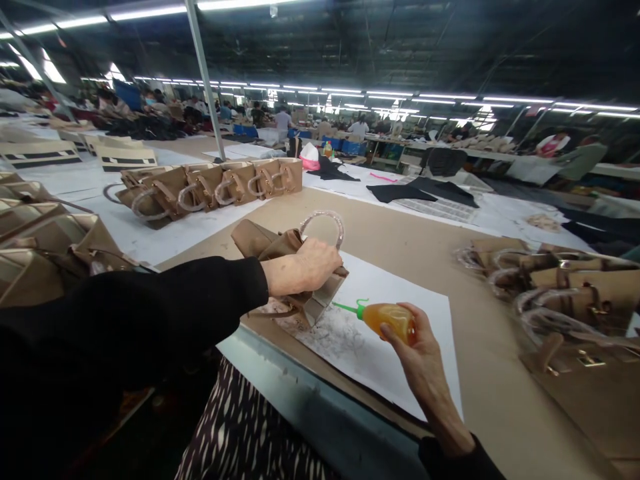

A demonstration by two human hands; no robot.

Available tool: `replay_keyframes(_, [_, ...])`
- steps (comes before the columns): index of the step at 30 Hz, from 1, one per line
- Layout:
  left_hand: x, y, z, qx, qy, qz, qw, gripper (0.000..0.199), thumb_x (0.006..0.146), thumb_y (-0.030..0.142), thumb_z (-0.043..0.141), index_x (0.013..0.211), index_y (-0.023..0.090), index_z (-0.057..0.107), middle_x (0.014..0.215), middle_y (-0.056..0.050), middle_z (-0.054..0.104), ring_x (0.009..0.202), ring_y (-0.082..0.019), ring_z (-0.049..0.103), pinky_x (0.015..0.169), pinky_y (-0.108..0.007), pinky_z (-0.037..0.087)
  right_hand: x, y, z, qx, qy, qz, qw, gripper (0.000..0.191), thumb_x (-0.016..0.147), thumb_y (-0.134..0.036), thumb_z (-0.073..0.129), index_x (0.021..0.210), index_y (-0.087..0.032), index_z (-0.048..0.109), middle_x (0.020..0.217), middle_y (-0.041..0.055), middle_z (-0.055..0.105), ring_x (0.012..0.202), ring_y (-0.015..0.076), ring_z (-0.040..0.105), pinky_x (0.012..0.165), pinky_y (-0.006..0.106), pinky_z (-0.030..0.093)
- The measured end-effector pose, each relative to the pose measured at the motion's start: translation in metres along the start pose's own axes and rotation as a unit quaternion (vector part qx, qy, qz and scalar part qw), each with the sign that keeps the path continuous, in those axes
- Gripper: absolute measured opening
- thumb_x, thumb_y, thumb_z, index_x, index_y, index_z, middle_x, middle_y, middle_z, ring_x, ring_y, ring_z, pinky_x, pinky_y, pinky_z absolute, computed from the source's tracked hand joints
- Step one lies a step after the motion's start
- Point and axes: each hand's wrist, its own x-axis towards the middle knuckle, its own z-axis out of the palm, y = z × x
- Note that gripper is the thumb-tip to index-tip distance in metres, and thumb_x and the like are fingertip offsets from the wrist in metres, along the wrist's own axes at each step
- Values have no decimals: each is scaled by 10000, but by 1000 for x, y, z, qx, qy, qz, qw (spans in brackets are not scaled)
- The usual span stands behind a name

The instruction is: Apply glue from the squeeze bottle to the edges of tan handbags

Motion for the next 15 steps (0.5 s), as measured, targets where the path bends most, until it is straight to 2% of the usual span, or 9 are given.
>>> replay_keyframes(3, [-3, 0, 3, 4, -15, 14, 1000, 171, 728, 38, 580, 864, 93, 668, 940, -175, 703, 922, -310, 660, 743, -385, 489, 4, 5, 7, -20, 7, -19, 1000, 494, 815, -506, 707, 1195, -266, 500, 1060, 41, 579, 888, 269, 569, 820, 444, 458])
replay_keyframes(9, [-12, 2, -6, -1, -55, 27, 998, 180, 745, 48, 596, 904, 74, 676, 976, -179, 707, 954, -304, 653, 778, -386, 488, 14, 17, 17, -51, 8, -55, 997, 471, 815, -508, 684, 1176, -253, 520, 1113, 60, 572, 939, 285, 557, 857, 455, 432])
replay_keyframes(15, [-12, 1, -3, 1, -76, 42, 996, 171, 693, 58, 646, 858, 84, 680, 946, -175, 710, 932, -307, 654, 779, -389, 492, 15, 27, 26, -68, 1, -69, 995, 442, 815, -505, 679, 1146, -243, 551, 1058, 58, 598, 918, 285, 566, 833, 439, 430])
